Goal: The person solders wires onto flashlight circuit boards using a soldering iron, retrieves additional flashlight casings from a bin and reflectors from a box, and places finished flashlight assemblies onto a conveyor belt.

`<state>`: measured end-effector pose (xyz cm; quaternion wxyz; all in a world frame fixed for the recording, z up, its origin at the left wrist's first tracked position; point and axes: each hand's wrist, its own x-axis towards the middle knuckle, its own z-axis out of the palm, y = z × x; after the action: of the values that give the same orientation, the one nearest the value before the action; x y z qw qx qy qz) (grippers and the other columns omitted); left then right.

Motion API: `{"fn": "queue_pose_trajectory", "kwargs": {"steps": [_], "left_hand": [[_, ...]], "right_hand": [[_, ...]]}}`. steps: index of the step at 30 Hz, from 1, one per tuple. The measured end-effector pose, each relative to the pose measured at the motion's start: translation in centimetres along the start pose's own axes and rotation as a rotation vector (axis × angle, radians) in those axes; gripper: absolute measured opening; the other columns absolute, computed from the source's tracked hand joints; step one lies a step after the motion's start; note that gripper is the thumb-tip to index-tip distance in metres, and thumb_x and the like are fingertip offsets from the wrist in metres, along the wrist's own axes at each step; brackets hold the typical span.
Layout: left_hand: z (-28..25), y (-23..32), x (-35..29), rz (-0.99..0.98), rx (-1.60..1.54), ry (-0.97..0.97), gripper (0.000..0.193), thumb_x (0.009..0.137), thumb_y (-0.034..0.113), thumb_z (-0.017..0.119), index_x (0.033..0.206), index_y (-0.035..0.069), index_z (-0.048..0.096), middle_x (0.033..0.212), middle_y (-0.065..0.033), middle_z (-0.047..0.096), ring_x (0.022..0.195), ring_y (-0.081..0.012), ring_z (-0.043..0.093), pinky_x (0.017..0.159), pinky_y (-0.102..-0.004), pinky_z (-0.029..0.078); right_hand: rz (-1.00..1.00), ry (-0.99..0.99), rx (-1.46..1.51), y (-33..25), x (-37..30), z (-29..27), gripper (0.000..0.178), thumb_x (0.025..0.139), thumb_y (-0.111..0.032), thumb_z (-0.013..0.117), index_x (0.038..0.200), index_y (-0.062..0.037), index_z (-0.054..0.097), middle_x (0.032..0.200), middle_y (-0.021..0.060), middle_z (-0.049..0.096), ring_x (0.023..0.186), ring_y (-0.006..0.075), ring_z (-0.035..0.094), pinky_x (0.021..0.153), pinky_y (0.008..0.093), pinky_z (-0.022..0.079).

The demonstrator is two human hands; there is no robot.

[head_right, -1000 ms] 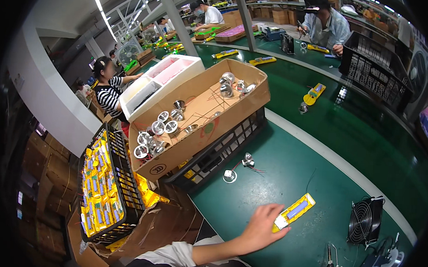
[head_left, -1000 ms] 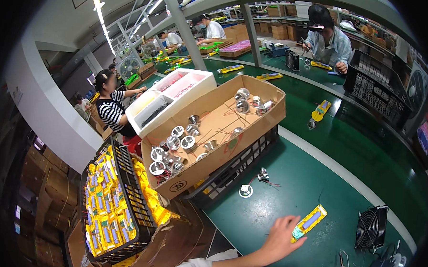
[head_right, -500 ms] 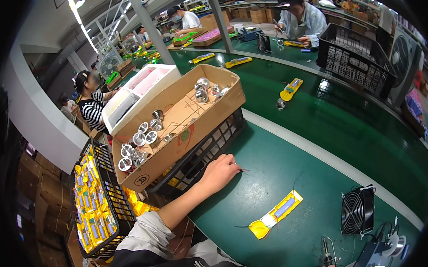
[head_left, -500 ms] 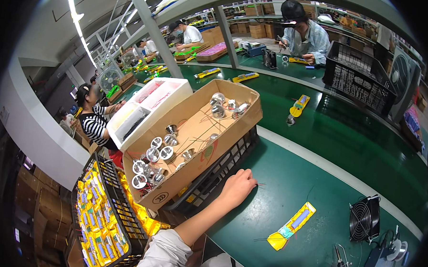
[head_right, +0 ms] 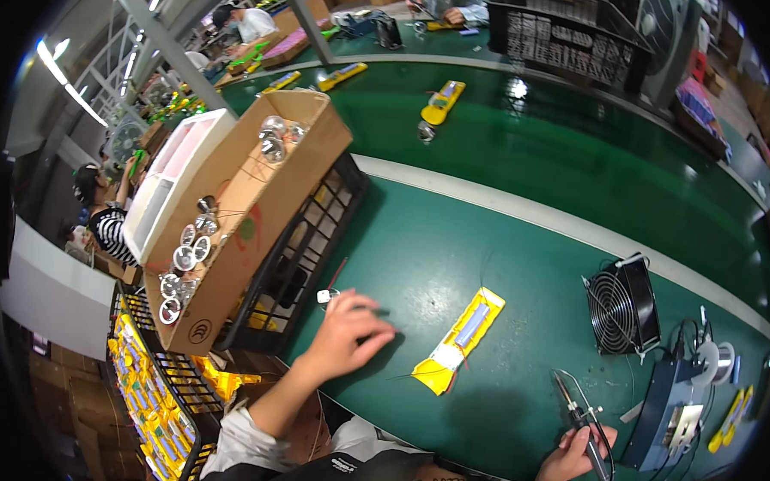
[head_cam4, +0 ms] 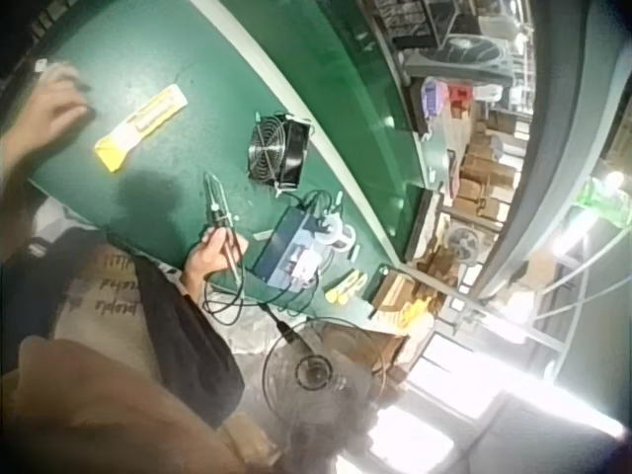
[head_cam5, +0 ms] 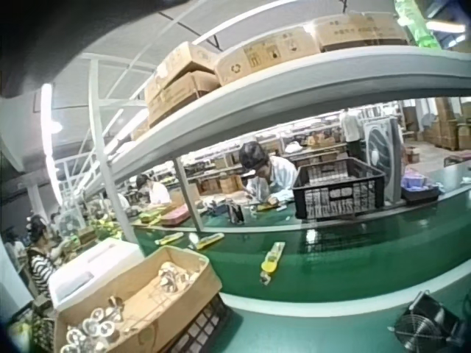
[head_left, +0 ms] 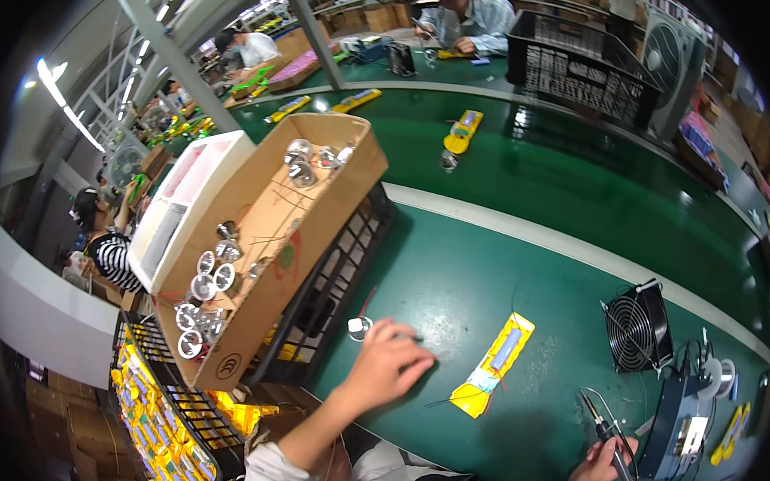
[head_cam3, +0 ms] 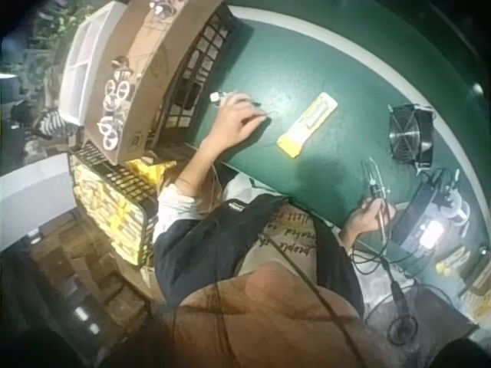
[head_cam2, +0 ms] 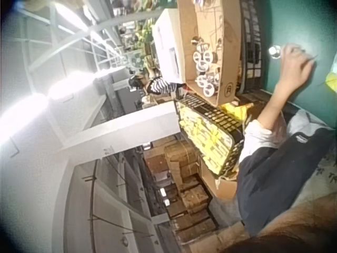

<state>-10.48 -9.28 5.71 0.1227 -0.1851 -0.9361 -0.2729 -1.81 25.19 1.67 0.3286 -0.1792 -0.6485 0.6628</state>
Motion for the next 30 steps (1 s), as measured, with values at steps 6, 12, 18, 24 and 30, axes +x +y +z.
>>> {"fn": "queue_pose_trajectory", "kwargs": {"steps": [6,12,18,24,30], "left_hand": [[3.3,5.1,-3.7,-0.101,-0.349,0.005,0.009,0.07,0.011,0.071,0.077,0.009,0.066,0.093,-0.0056,0.063,0.092,-0.0223,0.055,0.082,-0.037,0.04],[4.9,7.6,-3.8,0.04,-0.106,-0.032,0.012,0.073,0.013,0.068,0.08,0.008,0.061,0.109,-0.0021,0.059,0.098,-0.0182,0.055,0.083,-0.0369,0.037],[6.2,8.3,-4.6,0.109,-0.14,-0.002,0.011,0.071,0.011,0.068,0.079,0.008,0.062,0.102,-0.0003,0.063,0.092,-0.0158,0.058,0.091,-0.0422,0.038],[7.0,8.2,-3.9,0.043,-0.275,0.047,0.01,0.069,0.011,0.069,0.078,0.008,0.063,0.094,0.0004,0.065,0.086,-0.0173,0.059,0.092,-0.0448,0.042],[6.9,10.6,-5.6,-0.072,-0.279,0.078,0.011,0.067,0.009,0.071,0.076,0.009,0.065,0.089,0.0016,0.065,0.082,-0.0171,0.06,0.087,-0.0386,0.044]], "right_hand": [[0.071,-0.054,0.063,0.3,-0.3,1.0,0.014,0.084,-0.01,0.053,0.087,-0.004,0.041,0.069,0.001,0.039,0.048,0.0057,0.037,0.042,0.0178,0.029],[0.042,-0.087,0.026,0.1,-0.7,1.3,0.014,0.086,-0.015,0.052,0.087,-0.0056,0.041,0.066,-0.0011,0.038,0.047,0.0039,0.035,0.04,0.0173,0.028],[0.037,-0.099,0.025,0.0,-0.8,1.0,0.015,0.086,-0.015,0.053,0.087,-0.0053,0.042,0.067,-0.0003,0.039,0.048,0.0041,0.036,0.041,0.0171,0.028],[0.047,-0.128,0.044,-0.3,-0.8,1.5,0.015,0.085,-0.014,0.053,0.088,-0.0047,0.041,0.068,0.0004,0.04,0.048,0.005,0.037,0.041,0.0171,0.029],[0.066,-0.076,0.044,-0.6,-1.0,1.6,0.019,0.082,-0.015,0.056,0.085,-0.0046,0.04,0.066,0.0024,0.041,0.046,0.0075,0.038,0.041,0.0187,0.029]]}}
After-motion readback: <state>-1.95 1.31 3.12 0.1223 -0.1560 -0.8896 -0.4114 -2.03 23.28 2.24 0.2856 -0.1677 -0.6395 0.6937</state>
